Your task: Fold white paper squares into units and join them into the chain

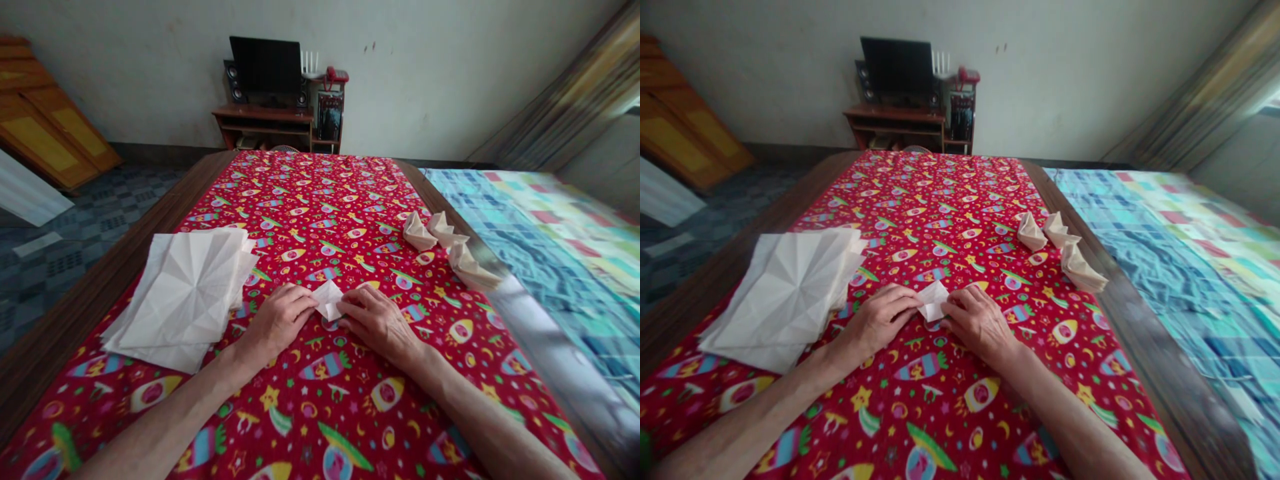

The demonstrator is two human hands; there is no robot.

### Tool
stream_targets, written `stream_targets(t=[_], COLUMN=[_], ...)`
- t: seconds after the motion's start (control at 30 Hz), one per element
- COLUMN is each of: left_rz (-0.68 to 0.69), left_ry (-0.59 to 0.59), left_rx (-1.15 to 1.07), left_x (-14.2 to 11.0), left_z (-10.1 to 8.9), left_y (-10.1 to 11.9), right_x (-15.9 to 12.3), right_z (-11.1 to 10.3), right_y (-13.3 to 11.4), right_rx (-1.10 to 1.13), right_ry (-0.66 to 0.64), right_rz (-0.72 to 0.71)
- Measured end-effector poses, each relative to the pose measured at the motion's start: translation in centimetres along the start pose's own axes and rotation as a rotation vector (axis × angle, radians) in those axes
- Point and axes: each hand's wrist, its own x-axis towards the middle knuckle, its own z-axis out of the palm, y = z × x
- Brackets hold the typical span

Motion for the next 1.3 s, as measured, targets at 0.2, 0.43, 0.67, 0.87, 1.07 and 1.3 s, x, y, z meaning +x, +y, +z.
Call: stream_targets(t=[0.2,0.43,0.67,0.87,1.07,1.3], left_rz=[-0.090,-0.265,-0.242,-0.217,-0.161,-0.225], left_ry=[0.020,-0.085,-0.184,-0.234,-0.253,-0.203], left_rx=[-0.075,0.027,0.378,0.391,0.008,-0.129], left_x=[0.2,0.9,1.7,2.3,1.8,1.8], left_z=[0.1,0.2,0.5,0.3,-0.8,-0.8], left_y=[0.1,0.4,0.8,0.5,-1.3,-1.8], right_x=[0.0,0.9,1.0,1.0,1.3,1.2], right_z=[0.6,0.7,1.1,0.8,0.8,1.0], right_y=[-0.1,-1.2,-1.4,-1.3,-1.4,-1.3], right_rx=[0.134,0.056,-0.199,-0.103,-0.064,-0.098], right_ry=[0.072,0.030,-0.036,-0.037,-0.038,-0.057], right_rz=[0.113,0.357,0.373,0.393,0.439,0.457])
